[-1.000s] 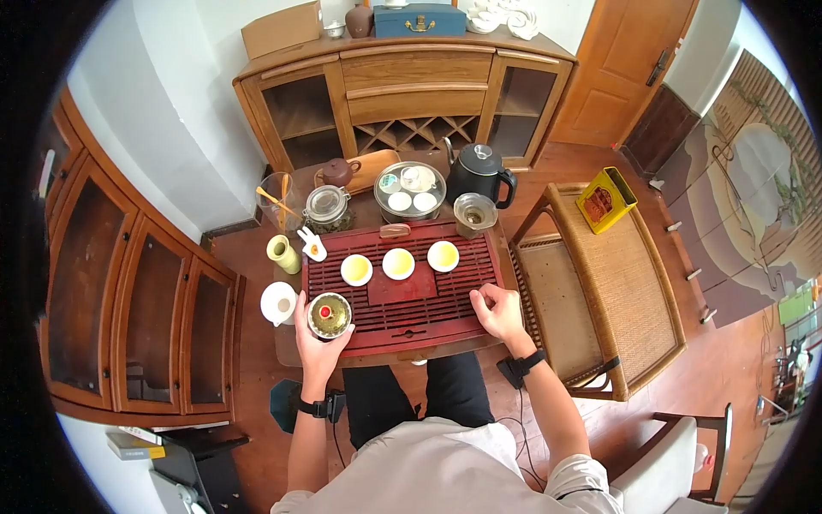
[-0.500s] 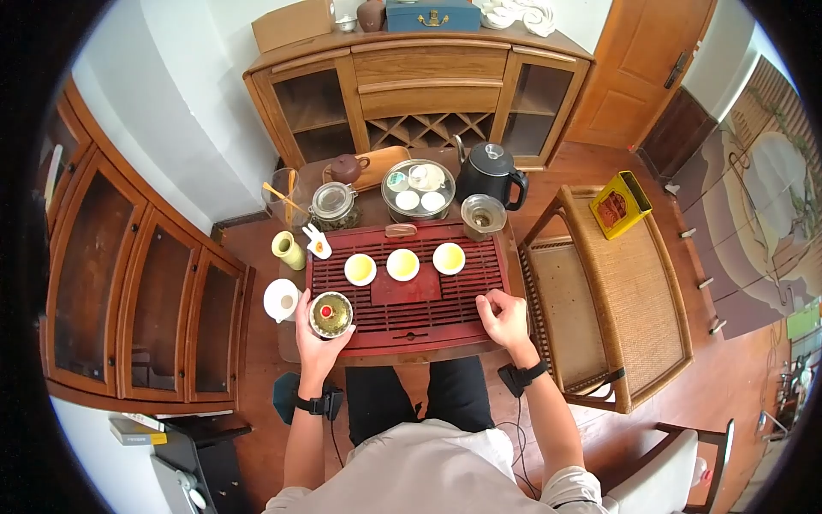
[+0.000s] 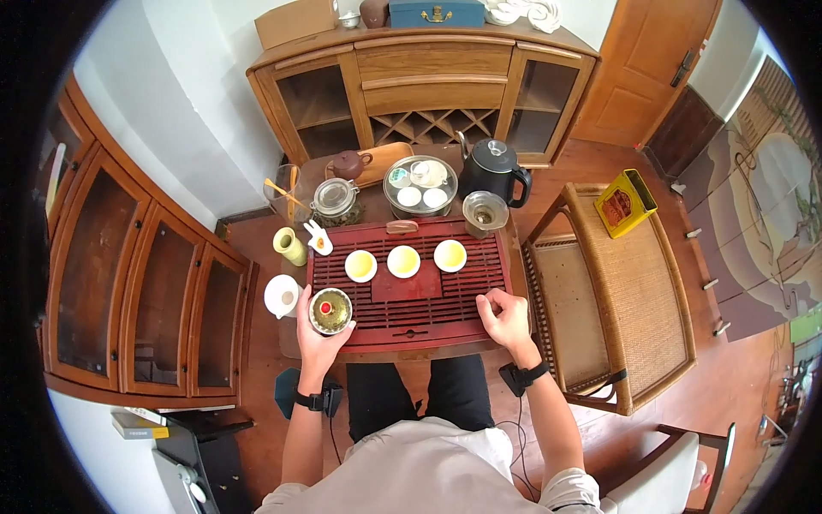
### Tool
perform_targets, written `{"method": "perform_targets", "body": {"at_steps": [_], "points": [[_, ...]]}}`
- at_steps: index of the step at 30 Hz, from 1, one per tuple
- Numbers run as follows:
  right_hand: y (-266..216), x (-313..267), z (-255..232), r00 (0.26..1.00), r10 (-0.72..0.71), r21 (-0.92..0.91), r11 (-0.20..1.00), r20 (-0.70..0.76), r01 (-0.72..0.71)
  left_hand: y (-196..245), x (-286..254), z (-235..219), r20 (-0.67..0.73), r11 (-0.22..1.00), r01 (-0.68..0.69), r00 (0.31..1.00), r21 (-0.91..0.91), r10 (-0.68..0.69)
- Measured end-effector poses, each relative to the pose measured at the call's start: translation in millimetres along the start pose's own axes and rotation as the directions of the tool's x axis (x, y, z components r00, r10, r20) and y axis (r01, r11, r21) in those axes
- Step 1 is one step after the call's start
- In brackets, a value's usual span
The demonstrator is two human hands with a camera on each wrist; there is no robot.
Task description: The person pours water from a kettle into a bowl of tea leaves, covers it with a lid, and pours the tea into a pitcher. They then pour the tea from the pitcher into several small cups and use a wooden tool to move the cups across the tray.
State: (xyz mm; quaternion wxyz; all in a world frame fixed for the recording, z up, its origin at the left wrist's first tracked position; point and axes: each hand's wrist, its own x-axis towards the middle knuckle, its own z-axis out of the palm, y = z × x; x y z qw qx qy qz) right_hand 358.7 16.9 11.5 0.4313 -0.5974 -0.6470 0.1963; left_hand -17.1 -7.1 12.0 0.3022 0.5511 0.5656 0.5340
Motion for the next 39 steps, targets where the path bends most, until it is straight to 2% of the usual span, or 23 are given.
{"method": "perform_targets", "body": {"at_steps": [4,8,21,24,26,27,29,30,31,34,35,37,38,39], "points": [[-1,0,-2,0.999,-0.011,-0.034,0.999,0.048,0.013,4,0,1,0.002,1.000,-0.014,1.000,-0.007,0.014],[0,0,1,0.999,-0.032,-0.040,0.999,0.044,0.034,-6,-2,-2,-0.012,1.000,-0.031,0.999,-0.003,0.031],[-1,0,2,0.999,-0.029,0.001,1.000,0.018,0.029,2,-6,-6,-0.009,1.000,-0.029,1.000,-0.009,0.029],[-2,0,1,1.000,-0.022,0.003,1.000,0.014,0.022,0,-13,-8,-0.019,0.995,-0.103,0.994,0.004,0.103],[-3,0,0,0.999,-0.028,-0.007,1.000,0.024,0.028,3,-23,-11,-0.020,0.986,-0.144,0.989,0.080,0.146],[-3,0,0,0.999,-0.027,-0.003,1.000,0.023,0.027,10,-29,-13,-0.019,0.986,-0.146,0.989,0.084,0.148],[-2,0,0,0.999,-0.037,0.013,0.999,0.020,0.037,31,-45,-18,-0.076,0.917,-0.160,0.977,0.366,0.201],[-1,0,0,0.999,-0.034,0.017,0.999,0.017,0.034,33,-54,-19,-0.095,0.857,-0.211,0.953,0.470,0.287],[-1,0,-1,0.999,-0.036,0.005,0.999,0.019,0.036,35,-62,-19,-0.091,0.855,-0.215,0.953,0.473,0.290],[1,-1,-1,0.999,-0.033,-0.002,0.999,0.022,0.033,51,-80,-12,-0.081,0.786,-0.344,0.893,0.514,0.443],[0,0,-1,0.999,-0.032,0.000,0.999,0.025,0.032,62,-80,-10,-0.077,0.783,-0.347,0.892,0.516,0.446],[-1,1,-1,0.999,-0.037,0.005,0.999,0.021,0.037,86,-75,-8,0.036,0.742,-0.451,0.865,0.497,0.501],[-2,0,-2,0.999,-0.044,0.005,0.999,0.020,0.044,108,-62,-6,0.039,0.743,-0.473,0.854,0.473,0.519],[-3,1,-1,0.999,-0.040,0.012,0.999,0.017,0.040,129,-48,-6,0.043,0.794,-0.458,0.875,0.400,0.483]]}}
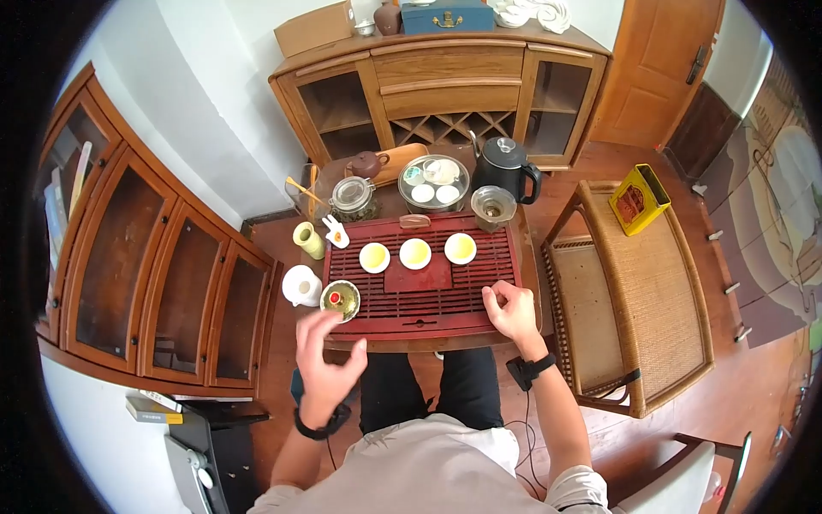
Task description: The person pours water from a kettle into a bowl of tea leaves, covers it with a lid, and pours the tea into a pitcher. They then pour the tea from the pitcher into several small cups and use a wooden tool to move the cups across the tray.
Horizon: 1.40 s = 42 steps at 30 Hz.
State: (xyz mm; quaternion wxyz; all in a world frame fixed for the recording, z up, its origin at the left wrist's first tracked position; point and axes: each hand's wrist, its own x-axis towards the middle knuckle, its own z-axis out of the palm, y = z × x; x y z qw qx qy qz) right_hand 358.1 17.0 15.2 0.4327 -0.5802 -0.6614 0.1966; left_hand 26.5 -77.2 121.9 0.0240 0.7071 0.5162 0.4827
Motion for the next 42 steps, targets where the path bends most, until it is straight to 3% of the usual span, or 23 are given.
{"method": "perform_targets", "body": {"at_steps": [2,4,6,9,10,12,16,20,26,35,38,42], "points": [[-1,0,-1,1.000,-0.013,0.007,1.000,-0.008,0.014,9,44,-8,0.156,0.987,0.107,0.984,-0.117,-0.088],[2,0,-1,1.000,-0.009,0.027,1.000,-0.010,0.009,3,90,-5,0.356,0.970,0.202,0.923,-0.132,-0.144],[4,-1,-1,1.000,-0.003,0.051,0.999,-0.010,0.004,-18,133,6,0.544,0.992,0.127,0.832,0.006,-0.110],[6,-2,-1,1.000,0.017,0.080,0.997,-0.004,-0.017,-61,165,40,0.711,0.985,-0.043,0.697,0.169,-0.092],[8,-2,-1,1.000,0.018,0.085,0.996,-0.003,-0.017,-72,170,52,0.714,0.984,-0.055,0.695,0.170,-0.085],[9,-1,-3,1.000,0.019,0.092,0.996,-0.005,-0.018,-90,175,74,0.861,0.954,-0.161,0.487,0.253,-0.146],[7,-1,-1,1.000,0.024,0.106,0.994,-0.016,-0.022,-105,178,100,0.905,0.923,-0.196,0.342,0.331,-0.252],[6,-1,-4,0.999,0.035,0.127,0.991,-0.009,-0.033,-121,167,120,0.892,0.908,-0.207,0.359,0.363,-0.275],[6,-2,-3,0.999,0.021,0.145,0.989,-0.032,-0.016,-142,160,128,0.907,0.919,-0.264,0.382,0.293,-0.179],[7,-1,-1,0.999,0.030,0.121,0.992,-0.027,-0.027,-143,171,133,0.886,0.936,-0.201,0.425,0.290,-0.183],[2,-1,-4,0.999,0.046,0.131,0.990,-0.020,-0.043,-153,181,138,0.872,0.956,-0.192,0.478,0.223,-0.108],[1,-1,-4,0.999,0.051,0.105,0.993,-0.016,-0.049,-159,190,148,0.857,0.955,-0.148,0.491,0.257,-0.155]]}}
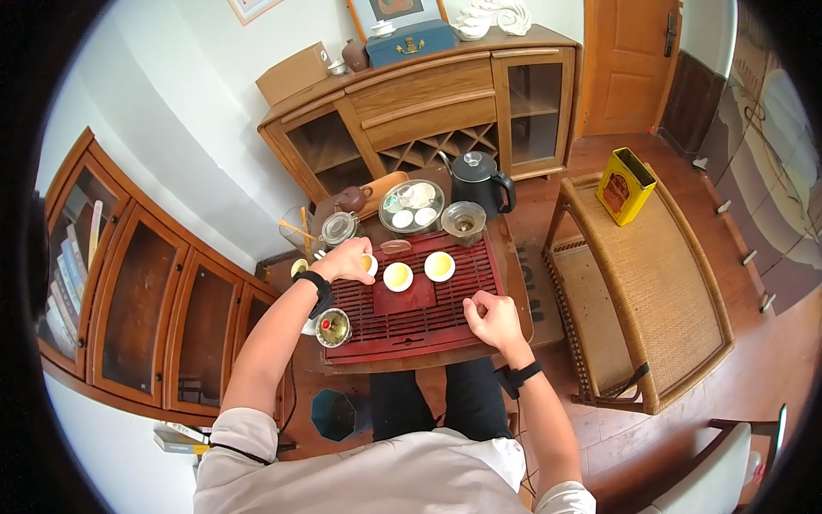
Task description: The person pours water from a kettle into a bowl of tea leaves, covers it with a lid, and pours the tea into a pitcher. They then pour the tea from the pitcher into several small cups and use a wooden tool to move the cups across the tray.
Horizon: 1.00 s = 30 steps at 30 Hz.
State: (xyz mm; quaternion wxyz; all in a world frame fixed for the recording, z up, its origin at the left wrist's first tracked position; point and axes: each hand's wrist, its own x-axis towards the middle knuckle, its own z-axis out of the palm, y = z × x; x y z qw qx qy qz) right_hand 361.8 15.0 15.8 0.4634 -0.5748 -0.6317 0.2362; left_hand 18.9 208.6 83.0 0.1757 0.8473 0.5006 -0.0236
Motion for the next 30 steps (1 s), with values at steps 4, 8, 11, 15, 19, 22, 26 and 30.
{"method": "perform_targets", "body": {"at_steps": [4,8,11,15,19,22,26,30], "points": [[-1,0,1,1.000,-0.023,0.016,1.000,-0.017,0.023,-5,10,4,-0.032,0.999,-0.044,0.998,0.026,0.045],[1,0,2,0.999,-0.036,-0.008,0.999,-0.024,0.035,0,15,0,-0.005,0.998,-0.024,1.000,0.050,0.024],[2,1,3,0.999,-0.033,-0.029,0.999,-0.014,0.033,-1,18,1,0.017,0.998,-0.025,1.000,0.051,0.024],[0,1,4,1.000,-0.028,-0.032,0.999,-0.012,0.027,-2,16,3,0.027,0.999,-0.014,1.000,0.031,0.013],[0,1,3,0.998,-0.048,-0.042,0.998,-0.034,0.046,8,3,-6,0.041,0.995,0.005,0.999,0.097,-0.009],[2,2,3,0.998,-0.052,-0.048,0.998,-0.022,0.051,29,-18,-29,0.042,0.973,-0.004,0.999,0.231,-0.006],[2,1,3,0.998,-0.055,-0.041,0.998,-0.015,0.054,43,-41,-31,-0.159,0.966,-0.079,0.980,0.246,0.121],[4,1,4,0.999,-0.045,-0.039,0.998,-0.006,0.044,79,-52,-23,-0.280,0.951,-0.267,0.912,0.153,0.301]]}}
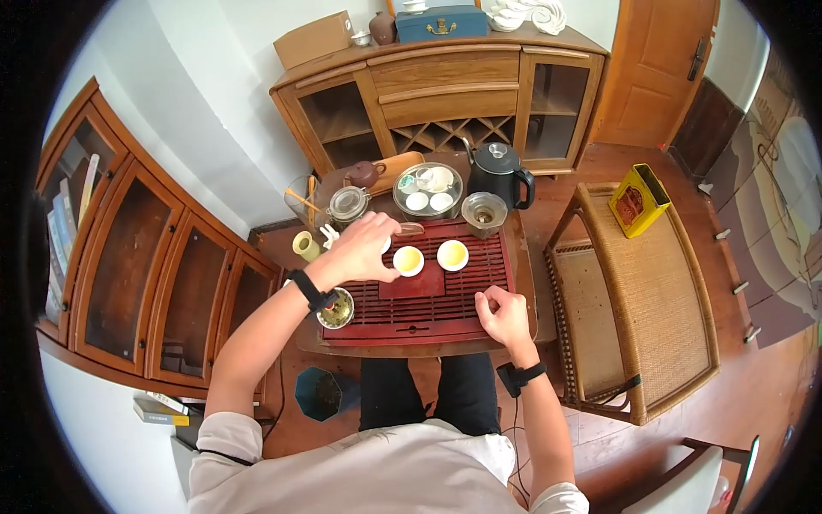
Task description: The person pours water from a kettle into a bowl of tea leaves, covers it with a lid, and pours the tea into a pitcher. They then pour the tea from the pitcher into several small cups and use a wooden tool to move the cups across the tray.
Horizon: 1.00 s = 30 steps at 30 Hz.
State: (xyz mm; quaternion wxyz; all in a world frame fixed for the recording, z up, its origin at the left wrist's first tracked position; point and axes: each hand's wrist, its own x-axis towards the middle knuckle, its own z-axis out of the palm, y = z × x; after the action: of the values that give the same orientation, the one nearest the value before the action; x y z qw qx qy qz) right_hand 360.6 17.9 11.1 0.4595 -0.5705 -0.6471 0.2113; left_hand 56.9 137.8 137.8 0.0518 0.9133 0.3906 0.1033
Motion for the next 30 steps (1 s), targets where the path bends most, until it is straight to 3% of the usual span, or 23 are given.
{"method": "perform_targets", "body": {"at_steps": [3,6,7,14,25,30], "points": [[0,0,0,1.000,0.004,-0.014,1.000,0.006,-0.004,10,6,19,0.159,0.999,0.029,0.987,-0.020,-0.025],[-3,-1,-1,1.000,-0.012,-0.027,1.000,0.001,0.012,8,11,45,0.129,0.998,-0.038,0.991,0.041,0.032],[-5,0,-1,1.000,-0.022,-0.029,0.999,0.002,0.022,10,14,47,0.188,0.999,0.010,0.982,0.050,-0.019],[-1,-1,1,1.000,-0.018,-0.032,0.999,-0.009,0.018,-1,22,64,0.218,0.998,0.041,0.974,0.057,-0.053],[0,-1,1,1.000,-0.022,-0.038,0.999,-0.004,0.022,4,25,56,0.279,1.000,0.002,0.960,-0.013,0.001],[-2,-1,0,1.000,-0.001,-0.037,0.999,0.014,0.001,34,5,41,0.261,0.998,-0.018,0.965,-0.060,0.034]]}}
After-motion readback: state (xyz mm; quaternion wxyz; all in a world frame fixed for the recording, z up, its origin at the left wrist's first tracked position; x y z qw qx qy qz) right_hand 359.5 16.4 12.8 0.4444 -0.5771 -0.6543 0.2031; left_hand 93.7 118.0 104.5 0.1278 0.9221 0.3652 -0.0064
